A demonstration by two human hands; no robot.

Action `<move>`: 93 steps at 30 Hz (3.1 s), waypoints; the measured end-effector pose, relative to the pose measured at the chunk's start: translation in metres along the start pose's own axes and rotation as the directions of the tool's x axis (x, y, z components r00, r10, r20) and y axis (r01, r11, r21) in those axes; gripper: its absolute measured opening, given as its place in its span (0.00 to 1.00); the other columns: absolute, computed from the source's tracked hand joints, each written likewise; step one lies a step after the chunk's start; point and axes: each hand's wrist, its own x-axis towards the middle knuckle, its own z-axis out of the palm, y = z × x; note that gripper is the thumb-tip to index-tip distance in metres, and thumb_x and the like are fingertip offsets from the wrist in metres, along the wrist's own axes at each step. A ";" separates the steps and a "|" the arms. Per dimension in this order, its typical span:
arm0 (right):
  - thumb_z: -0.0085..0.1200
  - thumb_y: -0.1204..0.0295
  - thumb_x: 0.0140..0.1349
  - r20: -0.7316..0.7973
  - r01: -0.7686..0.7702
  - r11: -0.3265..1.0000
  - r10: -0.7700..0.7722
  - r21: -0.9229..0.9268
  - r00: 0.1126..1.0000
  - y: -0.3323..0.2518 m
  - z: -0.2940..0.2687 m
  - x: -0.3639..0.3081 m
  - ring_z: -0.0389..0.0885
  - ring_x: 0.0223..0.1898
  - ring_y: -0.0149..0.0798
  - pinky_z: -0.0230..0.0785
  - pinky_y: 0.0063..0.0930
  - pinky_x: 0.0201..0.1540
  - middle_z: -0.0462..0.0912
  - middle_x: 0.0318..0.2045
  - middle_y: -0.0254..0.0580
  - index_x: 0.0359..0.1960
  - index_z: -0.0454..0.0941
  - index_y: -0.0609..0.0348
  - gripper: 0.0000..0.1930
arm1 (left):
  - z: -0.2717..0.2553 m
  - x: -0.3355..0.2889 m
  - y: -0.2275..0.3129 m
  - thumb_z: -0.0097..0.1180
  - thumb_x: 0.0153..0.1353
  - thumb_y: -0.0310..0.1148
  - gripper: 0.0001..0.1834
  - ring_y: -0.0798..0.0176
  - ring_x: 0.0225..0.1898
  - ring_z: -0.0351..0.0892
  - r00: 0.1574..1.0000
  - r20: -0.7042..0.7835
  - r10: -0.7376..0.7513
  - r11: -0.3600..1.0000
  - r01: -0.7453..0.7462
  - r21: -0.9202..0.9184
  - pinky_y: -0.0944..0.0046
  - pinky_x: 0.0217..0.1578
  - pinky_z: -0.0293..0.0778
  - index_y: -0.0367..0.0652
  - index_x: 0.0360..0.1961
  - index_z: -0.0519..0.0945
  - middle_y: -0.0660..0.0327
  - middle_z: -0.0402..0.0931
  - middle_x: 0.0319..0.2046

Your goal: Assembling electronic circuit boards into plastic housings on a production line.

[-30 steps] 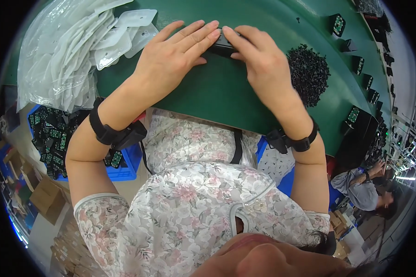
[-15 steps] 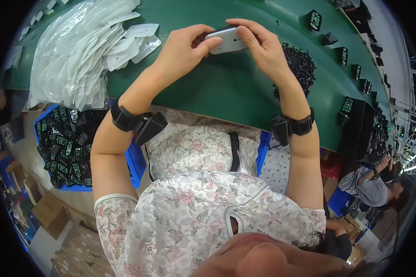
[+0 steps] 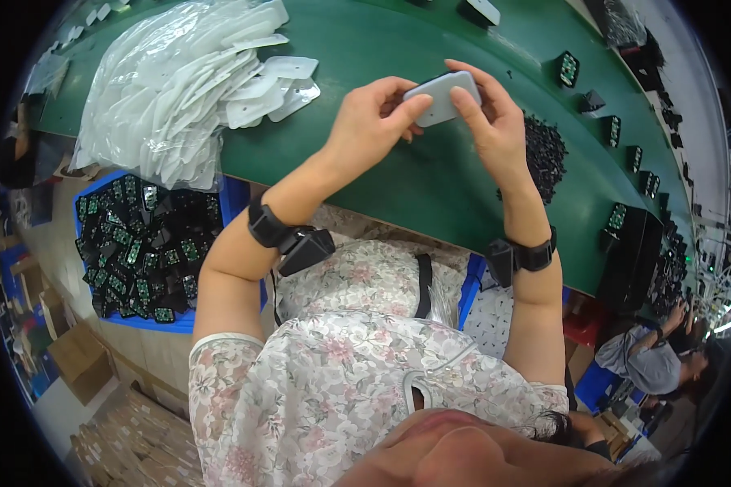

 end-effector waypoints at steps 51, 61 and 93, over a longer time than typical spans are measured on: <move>0.53 0.75 0.63 -0.008 0.286 0.867 -0.316 -0.409 0.949 0.026 0.017 -0.067 0.80 0.40 0.34 0.73 0.25 0.43 0.81 0.43 0.41 0.39 0.79 0.63 0.06 | -0.019 -0.043 -0.006 0.65 0.51 0.32 0.32 0.58 0.53 0.72 0.883 0.341 0.322 0.555 -0.468 0.688 0.63 0.49 0.69 0.46 0.59 0.71 0.59 0.74 0.53; 0.53 0.76 0.64 -0.321 0.137 0.946 -0.233 -0.294 0.918 0.025 -0.002 -0.066 0.72 0.33 0.23 0.65 0.16 0.36 0.79 0.44 0.39 0.38 0.77 0.67 0.06 | -0.022 -0.046 -0.017 0.64 0.52 0.30 0.29 0.56 0.54 0.72 0.842 0.304 0.445 0.420 -0.496 0.760 0.62 0.50 0.69 0.45 0.57 0.72 0.59 0.73 0.54; 0.40 0.55 0.71 -0.098 -0.044 0.748 0.145 0.663 0.985 0.018 0.030 -0.090 0.77 0.48 0.34 0.73 0.32 0.52 0.76 0.48 0.43 0.53 0.67 0.63 0.22 | 0.045 -0.039 0.007 0.63 0.55 0.25 0.18 0.70 0.41 0.75 1.000 0.019 -0.024 0.979 0.027 -0.204 0.70 0.42 0.73 0.38 0.44 0.69 0.61 0.74 0.39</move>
